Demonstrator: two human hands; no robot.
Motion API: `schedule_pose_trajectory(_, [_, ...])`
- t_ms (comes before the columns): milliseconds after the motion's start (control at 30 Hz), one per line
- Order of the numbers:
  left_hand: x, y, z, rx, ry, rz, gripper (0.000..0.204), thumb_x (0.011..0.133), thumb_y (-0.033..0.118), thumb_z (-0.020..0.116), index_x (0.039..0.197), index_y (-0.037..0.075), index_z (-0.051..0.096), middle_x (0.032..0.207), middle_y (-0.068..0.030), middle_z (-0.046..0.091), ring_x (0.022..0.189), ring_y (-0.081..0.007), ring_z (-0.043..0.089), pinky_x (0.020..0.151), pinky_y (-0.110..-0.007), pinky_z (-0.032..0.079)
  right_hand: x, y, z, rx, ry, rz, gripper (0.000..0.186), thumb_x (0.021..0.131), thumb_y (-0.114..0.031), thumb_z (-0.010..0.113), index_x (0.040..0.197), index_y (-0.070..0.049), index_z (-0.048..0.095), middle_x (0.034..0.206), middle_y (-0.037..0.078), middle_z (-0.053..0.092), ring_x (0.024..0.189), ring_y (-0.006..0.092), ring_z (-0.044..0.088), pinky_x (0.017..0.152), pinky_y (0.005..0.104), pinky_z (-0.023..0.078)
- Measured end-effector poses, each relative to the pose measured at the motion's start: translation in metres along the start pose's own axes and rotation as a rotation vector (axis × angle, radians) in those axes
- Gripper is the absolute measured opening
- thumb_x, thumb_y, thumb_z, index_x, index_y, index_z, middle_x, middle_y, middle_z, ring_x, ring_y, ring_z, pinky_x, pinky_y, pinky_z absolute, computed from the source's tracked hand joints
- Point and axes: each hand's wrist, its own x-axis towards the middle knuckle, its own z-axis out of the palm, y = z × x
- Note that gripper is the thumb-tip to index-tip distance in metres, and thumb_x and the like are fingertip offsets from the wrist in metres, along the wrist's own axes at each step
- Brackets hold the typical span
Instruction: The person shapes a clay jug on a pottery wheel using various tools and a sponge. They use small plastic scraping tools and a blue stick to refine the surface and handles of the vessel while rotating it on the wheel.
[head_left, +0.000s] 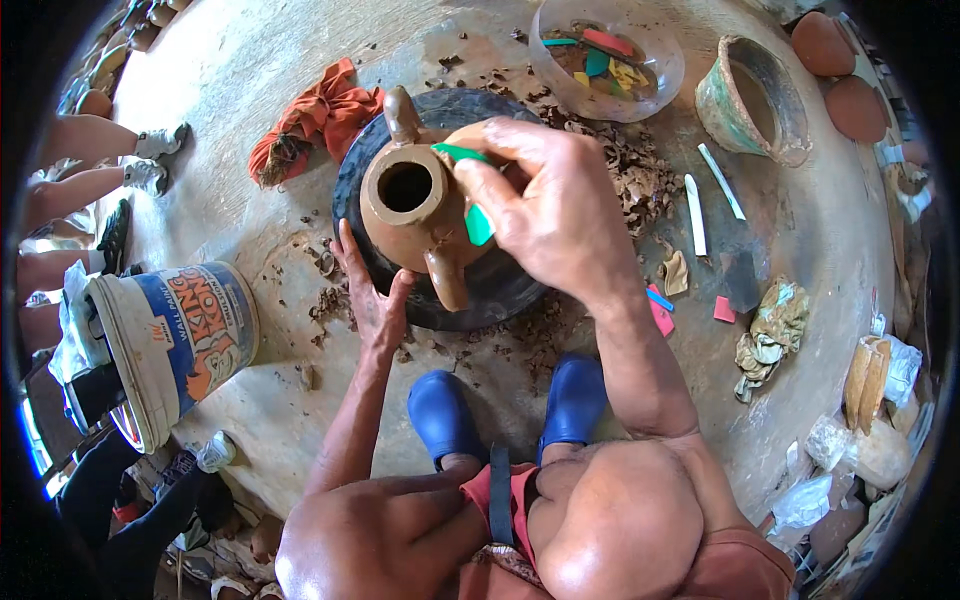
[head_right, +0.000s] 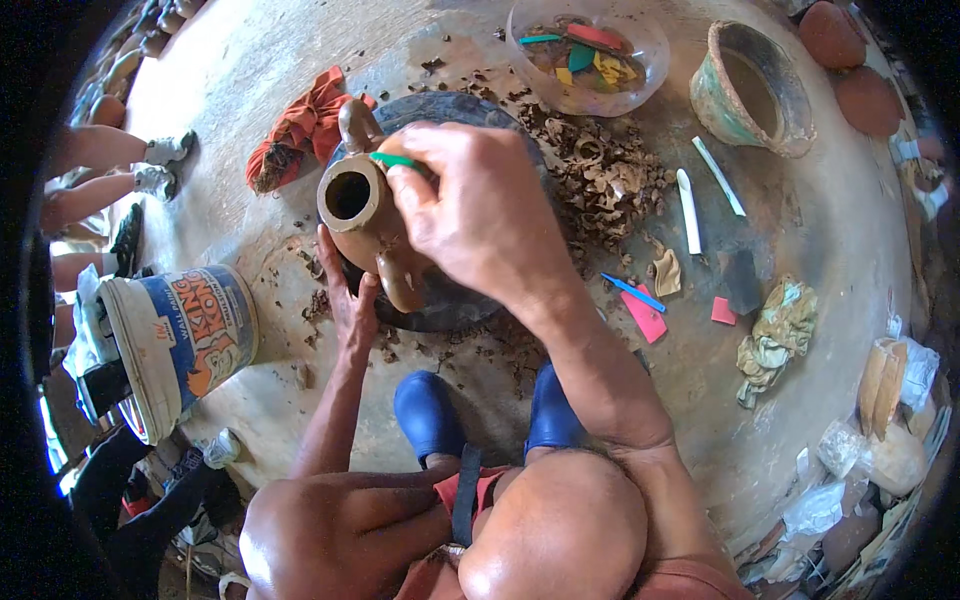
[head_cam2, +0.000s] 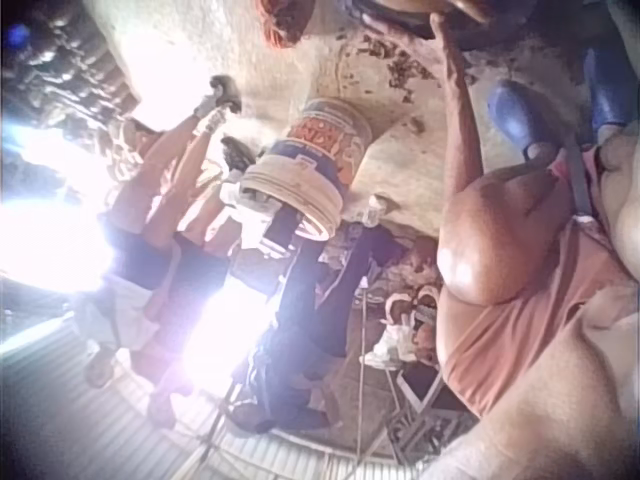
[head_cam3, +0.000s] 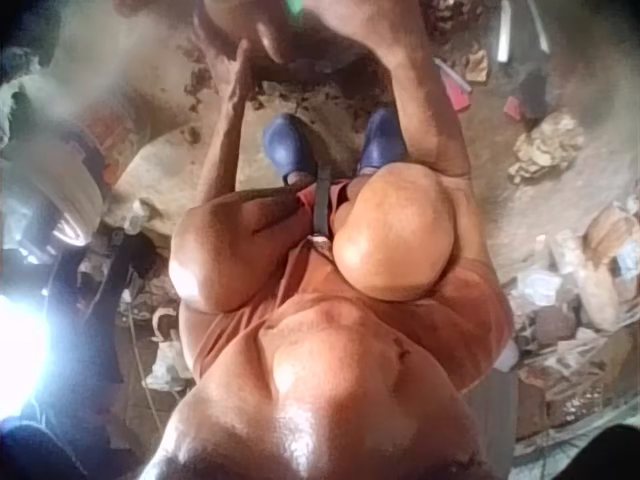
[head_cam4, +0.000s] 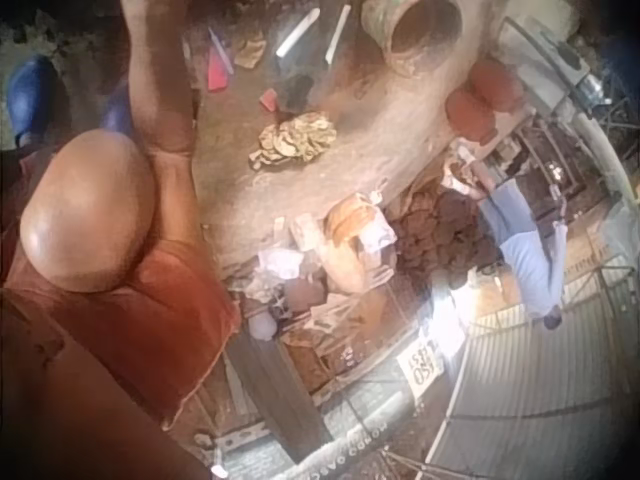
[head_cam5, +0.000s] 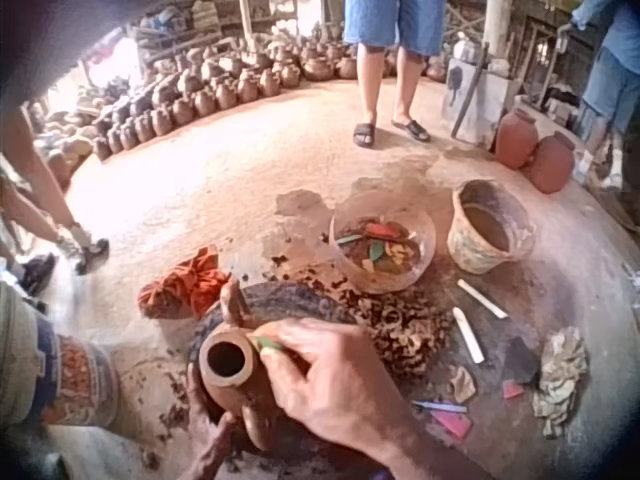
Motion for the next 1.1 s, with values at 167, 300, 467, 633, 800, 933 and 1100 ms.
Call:
schedule_pose_trajectory(167, [-0.018, 0.018, 0.007, 0.020, -0.008, -0.084, 0.132, 0.081, 0.085, 0.070, 0.174, 0.016, 0.007, 0.178, -0.0277, 0.008, 0.166, -0.0422, -0.008, 0.132, -0.056, 0.008, -0.004, 0.046, -0.021, -0.339, 0.006, 0.287, 0.020, 0.095, -0.011, 0.069, 0.110, -0.002, 0.079, 0.096, 0.024, 0.076, 0.091, 0.0404, 0.076, 0.081, 0.0472, 0.060])
schedule_pose_trajectory(300, [-0.026, 0.015, 0.013, 0.041, -0.011, -0.123, 0.129, 0.083, 0.084, 0.068, 0.174, 0.016, 0.006, 0.179, -0.0257, 0.006, 0.166, -0.0416, -0.009, 0.132, -0.056, 0.007, -0.013, 0.036, -0.009, -0.419, -0.001, 0.214, 0.019, 0.093, -0.009, 0.068, 0.108, -0.003, 0.079, 0.096, 0.027, 0.076, 0.092, 0.0417, 0.076, 0.086, 0.0495, 0.060])
schedule_pose_trajectory(467, [-0.034, 0.015, 0.016, 0.050, 0.004, -0.117, 0.127, 0.085, 0.080, 0.070, 0.174, 0.016, 0.006, 0.179, -0.0254, 0.006, 0.166, -0.0412, -0.010, 0.132, -0.057, 0.007, -0.009, -0.004, 0.000, -0.380, 0.028, 0.057, 0.018, 0.094, -0.010, 0.069, 0.106, 0.001, 0.078, 0.096, 0.025, 0.076, 0.089, 0.0413, 0.075, 0.083, 0.0466, 0.061])
schedule_pose_trajectory(633, [-0.038, 0.016, 0.011, 0.047, 0.009, -0.120, 0.123, 0.088, 0.073, 0.073, 0.174, 0.016, 0.005, 0.179, -0.0259, 0.006, 0.166, -0.0411, -0.009, 0.132, -0.056, 0.009, -0.005, 0.011, -0.010, 0.007, 0.115, 0.021, 0.015, 0.098, -0.006, 0.071, 0.109, 0.002, 0.076, 0.092, 0.018, 0.078, 0.076, 0.0240, 0.076, 0.070, 0.0367, 0.060])
schedule_pose_trajectory(800, [-0.039, 0.016, 0.010, 0.043, -0.020, -0.123, 0.120, 0.090, 0.067, 0.074, 0.174, 0.015, 0.006, 0.178, -0.0273, 0.008, 0.167, -0.0398, -0.005, 0.133, -0.052, 0.011, -0.016, 0.034, -0.032, -0.348, 0.196, -0.387, 0.021, 0.091, 0.006, 0.071, 0.111, -0.001, 0.076, 0.096, 0.015, 0.077, 0.088, 0.0303, 0.077, 0.078, 0.0402, 0.063])
schedule_pose_trajectory(933, [-0.044, 0.015, 0.011, 0.052, -0.014, -0.135, 0.119, 0.090, 0.065, 0.074, 0.174, 0.014, 0.007, 0.178, -0.0278, 0.009, 0.167, -0.0397, -0.004, 0.133, -0.052, 0.011, -0.025, 0.055, -0.019, -0.370, 0.083, -0.750, 0.030, 0.083, -0.002, 0.076, 0.112, -0.003, 0.080, 0.111, 0.016, 0.077, 0.102, 0.0357, 0.076, 0.091, 0.0455, 0.064])
schedule_pose_trajectory(1100, [-0.045, 0.015, 0.006, 0.027, -0.003, -0.126, 0.113, 0.093, 0.067, 0.070, 0.175, 0.020, 0.008, 0.178, -0.0291, 0.002, 0.167, -0.0383, -0.004, 0.133, -0.050, 0.006, -0.050, 0.069, -0.006, -0.434, 0.058, -0.757, 0.030, 0.079, -0.005, 0.079, 0.109, -0.012, 0.081, 0.115, 0.008, 0.072, 0.108, 0.0295, 0.072, 0.089, 0.0408, 0.066])
